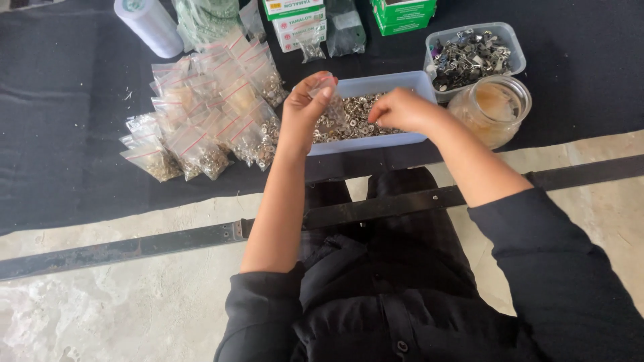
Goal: Sorting small metal fasteners from a tray and placing them into small plastic bags.
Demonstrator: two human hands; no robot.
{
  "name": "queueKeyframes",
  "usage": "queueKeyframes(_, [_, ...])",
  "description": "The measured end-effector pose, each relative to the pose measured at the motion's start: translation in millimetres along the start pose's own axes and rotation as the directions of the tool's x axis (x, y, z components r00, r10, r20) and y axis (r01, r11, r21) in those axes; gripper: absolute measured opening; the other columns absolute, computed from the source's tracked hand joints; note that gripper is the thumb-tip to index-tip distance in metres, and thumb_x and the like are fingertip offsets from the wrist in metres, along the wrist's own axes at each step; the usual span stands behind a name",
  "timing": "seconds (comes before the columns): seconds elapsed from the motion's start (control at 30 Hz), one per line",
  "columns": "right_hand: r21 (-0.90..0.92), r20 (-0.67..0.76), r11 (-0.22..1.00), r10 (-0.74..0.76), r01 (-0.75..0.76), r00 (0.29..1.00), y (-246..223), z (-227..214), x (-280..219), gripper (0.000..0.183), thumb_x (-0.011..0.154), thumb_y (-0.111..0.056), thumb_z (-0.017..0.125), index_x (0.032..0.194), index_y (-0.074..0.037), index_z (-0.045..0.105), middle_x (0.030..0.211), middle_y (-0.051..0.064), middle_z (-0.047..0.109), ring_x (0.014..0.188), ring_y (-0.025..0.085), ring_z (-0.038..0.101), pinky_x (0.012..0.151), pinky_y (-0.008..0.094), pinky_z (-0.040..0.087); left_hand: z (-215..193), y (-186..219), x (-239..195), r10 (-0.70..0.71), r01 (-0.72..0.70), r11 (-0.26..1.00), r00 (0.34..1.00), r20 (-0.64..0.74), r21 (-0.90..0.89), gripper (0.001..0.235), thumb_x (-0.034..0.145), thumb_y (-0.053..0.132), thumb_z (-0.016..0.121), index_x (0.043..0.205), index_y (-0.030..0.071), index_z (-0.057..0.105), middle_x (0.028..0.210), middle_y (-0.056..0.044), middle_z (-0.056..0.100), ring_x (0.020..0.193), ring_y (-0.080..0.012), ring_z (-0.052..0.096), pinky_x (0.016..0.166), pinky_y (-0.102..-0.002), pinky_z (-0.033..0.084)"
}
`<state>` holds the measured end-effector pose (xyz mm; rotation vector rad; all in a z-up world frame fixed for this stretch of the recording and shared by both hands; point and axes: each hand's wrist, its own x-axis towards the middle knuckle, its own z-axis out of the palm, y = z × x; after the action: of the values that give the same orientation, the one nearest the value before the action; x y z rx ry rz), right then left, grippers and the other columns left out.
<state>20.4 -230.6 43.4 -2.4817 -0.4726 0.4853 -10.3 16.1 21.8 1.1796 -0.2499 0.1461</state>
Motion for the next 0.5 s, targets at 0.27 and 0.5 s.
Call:
queueKeyframes(0.27, [0.154,-0.370,0.964,-0.149,0.219,0.917,-38,-15,-49,0.029,0.103,-0.023,0.063,0.127,-0.010,0.070,0.140,0.019,0.061,0.132,0.035,0.056,0.109,0.047,0.041,31,40,-26,-0.140,0.176,0.896,0.983,0.118,-0.407,0.065,0.100,0.045,0.067,0.149,0.007,0.048,0.126,-0.022,0.071,0.117,-0.0317,0.069,0.095,-0.048,0.059])
queueKeyframes(0.5, [0.520,-0.300,0.827,-0.059,0.215,0.952,-105,-24,-122,0.033,0.094,-0.044,0.063,0.112,-0.017,0.071,0.154,0.015,0.048,0.141,0.022,0.051,0.103,0.036,0.052,80,56,-58,-0.290,0.366,0.852,0.925,0.244,-0.374,0.081,0.102,0.053,0.048,0.165,0.013,0.018,0.126,-0.017,0.068,0.086,-0.0300,0.074,0.070,-0.041,0.064])
